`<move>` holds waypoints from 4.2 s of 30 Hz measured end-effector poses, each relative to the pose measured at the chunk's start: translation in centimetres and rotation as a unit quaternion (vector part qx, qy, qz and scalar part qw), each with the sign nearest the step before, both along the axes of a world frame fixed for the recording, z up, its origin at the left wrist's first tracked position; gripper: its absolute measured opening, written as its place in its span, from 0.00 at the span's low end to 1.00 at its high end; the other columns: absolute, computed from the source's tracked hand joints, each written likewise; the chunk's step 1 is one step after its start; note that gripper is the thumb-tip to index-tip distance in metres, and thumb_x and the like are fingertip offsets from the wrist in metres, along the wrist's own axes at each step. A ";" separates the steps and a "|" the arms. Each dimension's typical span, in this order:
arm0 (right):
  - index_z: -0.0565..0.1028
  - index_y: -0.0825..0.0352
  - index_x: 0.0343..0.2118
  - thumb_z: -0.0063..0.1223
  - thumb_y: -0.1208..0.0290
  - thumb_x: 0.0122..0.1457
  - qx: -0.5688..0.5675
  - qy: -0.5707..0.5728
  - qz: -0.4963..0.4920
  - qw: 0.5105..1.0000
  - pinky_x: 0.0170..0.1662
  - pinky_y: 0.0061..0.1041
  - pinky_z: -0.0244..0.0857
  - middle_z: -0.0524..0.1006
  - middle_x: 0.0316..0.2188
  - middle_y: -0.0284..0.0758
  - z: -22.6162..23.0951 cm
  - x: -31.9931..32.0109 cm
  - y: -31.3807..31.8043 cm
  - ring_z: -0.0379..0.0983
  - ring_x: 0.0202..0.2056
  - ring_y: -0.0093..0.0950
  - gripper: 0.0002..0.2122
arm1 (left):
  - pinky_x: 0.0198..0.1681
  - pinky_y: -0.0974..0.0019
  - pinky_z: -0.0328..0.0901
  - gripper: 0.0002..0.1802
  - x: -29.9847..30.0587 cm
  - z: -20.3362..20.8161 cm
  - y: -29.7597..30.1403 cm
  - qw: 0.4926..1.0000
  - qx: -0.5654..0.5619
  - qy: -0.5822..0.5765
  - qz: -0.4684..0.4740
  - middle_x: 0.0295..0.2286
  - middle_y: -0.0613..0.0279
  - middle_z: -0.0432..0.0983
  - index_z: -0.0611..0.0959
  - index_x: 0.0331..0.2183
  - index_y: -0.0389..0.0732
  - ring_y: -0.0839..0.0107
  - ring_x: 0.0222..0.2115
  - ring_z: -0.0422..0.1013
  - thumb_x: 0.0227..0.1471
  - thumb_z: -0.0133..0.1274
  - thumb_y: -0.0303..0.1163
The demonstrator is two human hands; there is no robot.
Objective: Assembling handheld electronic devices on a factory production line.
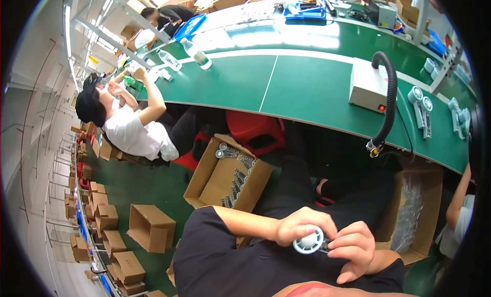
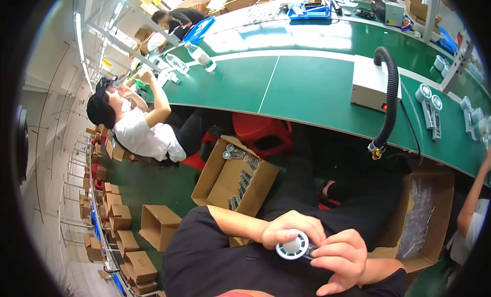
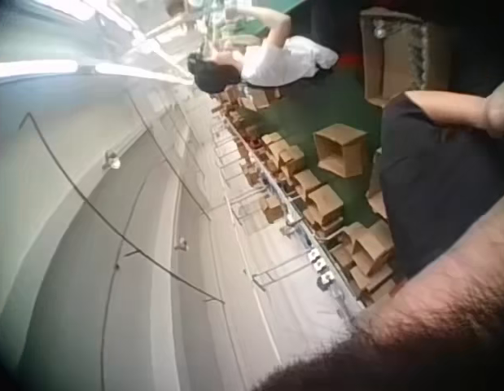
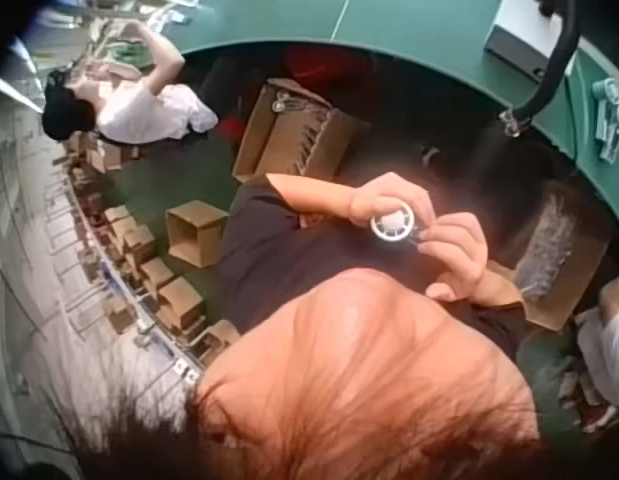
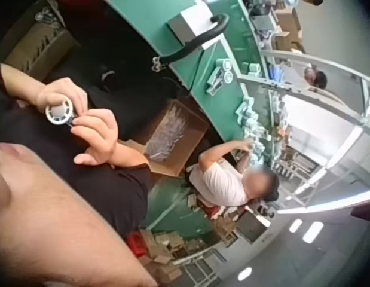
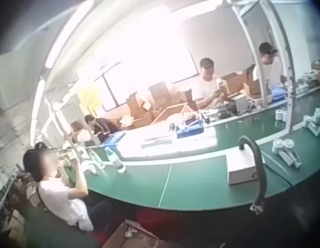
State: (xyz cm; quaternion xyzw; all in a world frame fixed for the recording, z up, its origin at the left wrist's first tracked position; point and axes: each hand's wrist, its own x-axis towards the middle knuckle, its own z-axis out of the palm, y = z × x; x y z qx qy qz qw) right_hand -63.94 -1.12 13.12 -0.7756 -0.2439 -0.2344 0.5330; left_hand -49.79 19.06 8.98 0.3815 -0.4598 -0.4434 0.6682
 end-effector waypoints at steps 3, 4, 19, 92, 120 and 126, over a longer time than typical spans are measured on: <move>0.84 0.61 0.35 0.58 0.41 0.63 -0.029 -0.005 -0.016 0.999 0.39 0.27 0.68 0.85 0.36 0.29 1.1 -1.5 0.2 0.77 0.37 0.30 0.24 | 0.53 0.50 0.69 0.31 -0.4 0.6 -0.9 0.999 -0.032 -0.034 -0.024 0.44 0.39 0.81 0.83 0.44 0.26 0.46 0.45 0.77 0.68 0.38 0.46; 0.85 0.61 0.35 0.58 0.43 0.63 -0.024 -0.013 -0.021 0.999 0.38 0.27 0.68 0.85 0.36 0.29 1.2 -2.1 0.3 0.78 0.37 0.30 0.22 | 0.52 0.49 0.70 0.30 -0.8 0.4 -1.3 0.997 -0.059 -0.029 -0.031 0.43 0.38 0.81 0.83 0.43 0.25 0.44 0.44 0.77 0.66 0.39 0.43; 0.75 0.67 0.41 0.29 0.37 0.74 0.585 0.291 -0.033 0.756 0.49 0.28 0.66 0.77 0.38 0.36 -5.5 1.0 -6.4 0.74 0.41 0.27 0.33 | 0.55 0.57 0.69 0.43 1.3 -1.8 -7.6 0.956 0.243 0.158 0.057 0.43 0.41 0.83 0.83 0.43 0.26 0.58 0.44 0.78 0.68 0.27 0.56; 0.83 0.68 0.47 0.74 0.49 0.50 -0.091 0.182 -0.751 0.629 0.54 0.32 0.71 0.85 0.43 0.44 -22.2 2.6 -50.9 0.82 0.46 0.35 0.29 | 0.53 0.63 0.66 0.33 11.4 -34.0 9.2 0.736 0.419 0.224 0.482 0.53 0.61 0.73 0.75 0.58 0.42 0.68 0.51 0.72 0.57 0.67 0.45; 0.76 0.65 0.43 0.63 0.60 0.64 -0.131 0.053 -0.724 0.675 0.44 0.40 0.71 0.78 0.36 0.43 -18.4 6.5 -43.5 0.77 0.40 0.40 0.14 | 0.49 0.45 0.69 0.08 14.4 -40.1 5.3 0.719 0.439 -0.338 0.418 0.37 0.44 0.78 0.82 0.37 0.42 0.42 0.42 0.74 0.62 0.53 0.35; 0.72 0.67 0.53 0.66 0.64 0.58 -0.177 0.007 -0.786 0.592 0.56 0.45 0.66 0.76 0.48 0.46 -17.2 4.2 -40.2 0.72 0.51 0.46 0.23 | 0.53 0.43 0.67 0.18 10.2 -36.1 -0.5 0.593 0.585 -0.401 0.381 0.46 0.50 0.72 0.80 0.43 0.46 0.46 0.50 0.70 0.57 0.60 0.46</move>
